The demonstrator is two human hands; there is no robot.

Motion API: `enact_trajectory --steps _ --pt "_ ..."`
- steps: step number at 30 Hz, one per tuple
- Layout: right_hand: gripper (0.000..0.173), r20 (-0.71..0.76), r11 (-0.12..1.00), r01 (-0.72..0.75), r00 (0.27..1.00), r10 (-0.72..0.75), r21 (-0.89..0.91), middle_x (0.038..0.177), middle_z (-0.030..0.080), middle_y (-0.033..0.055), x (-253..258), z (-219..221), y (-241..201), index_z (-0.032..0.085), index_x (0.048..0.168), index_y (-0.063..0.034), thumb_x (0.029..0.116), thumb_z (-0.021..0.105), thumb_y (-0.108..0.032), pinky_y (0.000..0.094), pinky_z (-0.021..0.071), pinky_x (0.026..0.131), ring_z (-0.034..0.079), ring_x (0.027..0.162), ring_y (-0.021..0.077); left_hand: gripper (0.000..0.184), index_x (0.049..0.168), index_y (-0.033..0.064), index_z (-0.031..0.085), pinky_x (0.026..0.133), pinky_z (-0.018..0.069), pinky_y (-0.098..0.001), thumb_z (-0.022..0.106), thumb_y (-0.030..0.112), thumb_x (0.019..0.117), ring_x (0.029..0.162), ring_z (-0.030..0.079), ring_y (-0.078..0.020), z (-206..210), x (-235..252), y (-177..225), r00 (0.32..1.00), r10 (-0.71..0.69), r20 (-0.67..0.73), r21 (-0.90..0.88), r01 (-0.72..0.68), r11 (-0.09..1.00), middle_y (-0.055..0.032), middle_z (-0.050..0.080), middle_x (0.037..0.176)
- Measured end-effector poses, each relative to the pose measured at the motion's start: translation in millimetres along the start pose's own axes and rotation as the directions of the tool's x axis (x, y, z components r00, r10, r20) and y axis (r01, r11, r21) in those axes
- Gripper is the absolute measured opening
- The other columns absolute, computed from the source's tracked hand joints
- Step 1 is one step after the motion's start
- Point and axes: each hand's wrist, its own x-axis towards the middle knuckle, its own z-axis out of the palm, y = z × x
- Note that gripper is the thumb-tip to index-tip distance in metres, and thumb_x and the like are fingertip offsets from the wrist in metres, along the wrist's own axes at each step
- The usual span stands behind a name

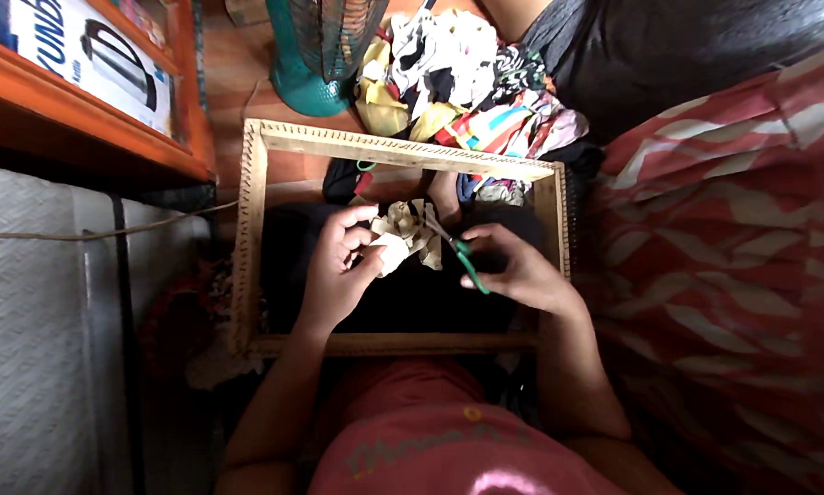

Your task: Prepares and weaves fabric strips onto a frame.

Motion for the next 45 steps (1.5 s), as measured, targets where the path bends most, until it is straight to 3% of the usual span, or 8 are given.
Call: enact_trajectory --steps 4,10,12,15,29,40,43,45 --pt "0.043 -0.227 0.947 -0.087 0.974 0.015 -0.31 0.109 0.069 0.0229 14.7 0.3 2.7 0.068 0.116 -0.0002 0.078 0.088 -0.008 0.0634 0.0513 0.089 0.064 0.105 0.0456 0.02 0.114 0.0024 0.064 0.078 0.0571 -0.0213 0.063 0.003 0.0945 0.087 0.066 -0.0003 -13.2 0.3 -4.2 0.987 0.037 -0.156 0.135 -0.016 0.991 0.0045 0.071 0.099" --pt "0.017 -0.054 0.929 0.102 0.99 -0.129 -0.355 0.103 0.067 0.0254 82.3 27.9 14.1 0.072 0.1 0.0041 0.0833 0.073 0.002 0.0607 0.0538 0.087 0.066 0.099 0.0436 0.013 0.106 0.0073 0.067 0.087 0.0582 -0.0267 0.066 0.002 0.0941 0.096 0.068 -0.0053 -30.9 0.2 -9.9 0.943 0.098 -0.318 0.105 -0.068 0.992 0.0049 0.071 0.103" --pt "0.012 -0.036 0.905 0.083 0.994 -0.107 -0.417 0.103 0.071 0.0248 112.0 43.6 19.5 0.072 0.099 0.0046 0.0884 0.065 0.004 0.0638 0.0526 0.089 0.067 0.102 0.0453 0.011 0.102 0.0044 0.072 0.097 0.0552 -0.0293 0.069 0.003 0.092 0.113 0.064 -0.0111 -34.6 -6.1 -12.4 0.945 0.141 -0.294 0.203 -0.083 0.976 -0.0033 0.067 0.118" --pt "0.018 -0.035 0.865 -0.054 0.998 0.043 -0.498 0.114 0.07 0.0254 149.3 60.3 25.2 0.072 0.107 0.0018 0.0941 0.06 -0.001 0.0706 0.051 0.085 0.067 0.105 0.0491 0.01 0.095 0.004 0.077 0.092 0.0519 -0.0209 0.077 0.002 0.0854 0.107 0.059 -0.0077 -36.3 -14.3 -8.6 0.928 0.218 -0.303 0.36 -0.101 0.927 -0.0043 0.063 0.11" --pt "0.019 0.03 0.568 -0.082 0.982 0.186 -0.819 0.115 0.068 0.03 186.6 78.9 57.9 0.071 0.109 0.004 0.0969 0.056 0.0 0.0726 0.0479 0.088 0.064 0.106 0.0534 0.02 0.114 0.0027 0.068 0.085 0.058 -0.0279 0.066 0.002 0.0944 0.092 0.067 -0.0081 -35.8 -17.8 8.9 0.934 -0.096 -0.345 0.024 0.111 0.993 -0.0018 0.07 0.103" --pt "0.028 0.053 0.594 -0.164 0.942 0.331 -0.788 0.12 0.065 0.0316 186.5 72.9 19.7 0.069 0.111 0.006 0.0992 0.063 -0.019 0.0717 0.0474 0.09 0.063 0.113 0.0525 0.033 0.13 0.0031 0.064 0.088 0.0573 -0.0327 0.067 0.007 0.0969 0.096 0.07 -0.0117 -26.3 -8.8 7.7 0.947 -0.022 -0.32 0.39 0.153 0.908 -0.0092 0.073 0.106" --pt "0.034 0.097 0.793 -0.02 0.99 0.1 -0.609 0.116 0.068 0.0292 170.7 75.7 -2.6 0.072 0.115 0.0006 0.1032 0.058 -0.028 0.0698 0.0511 0.087 0.066 0.107 0.0494 0.035 0.132 0.0036 0.062 0.083 0.0575 -0.028 0.067 0.007 0.0977 0.091 0.069 -0.0086 -26.4 -6.7 8.7 0.952 -0.035 -0.304 0.372 0.153 0.916 -0.007 0.072 0.104" --pt "0.042 0.151 0.974 0.027 0.989 0.007 -0.224 0.093 0.07 0.0196 156.8 76.6 -25.8 0.074 0.103 0.0 0.1095 0.048 -0.033 0.0575 0.0537 0.081 0.068 0.086 0.034 0.037 0.134 0.0018 0.06 0.084 0.0578 -0.0296 0.066 0.008 0.0982 0.091 0.069 -0.0101 -25.0 -4.0 10.3 0.955 -0.031 -0.294 0.382 0.147 0.913 -0.0093 0.073 0.106"
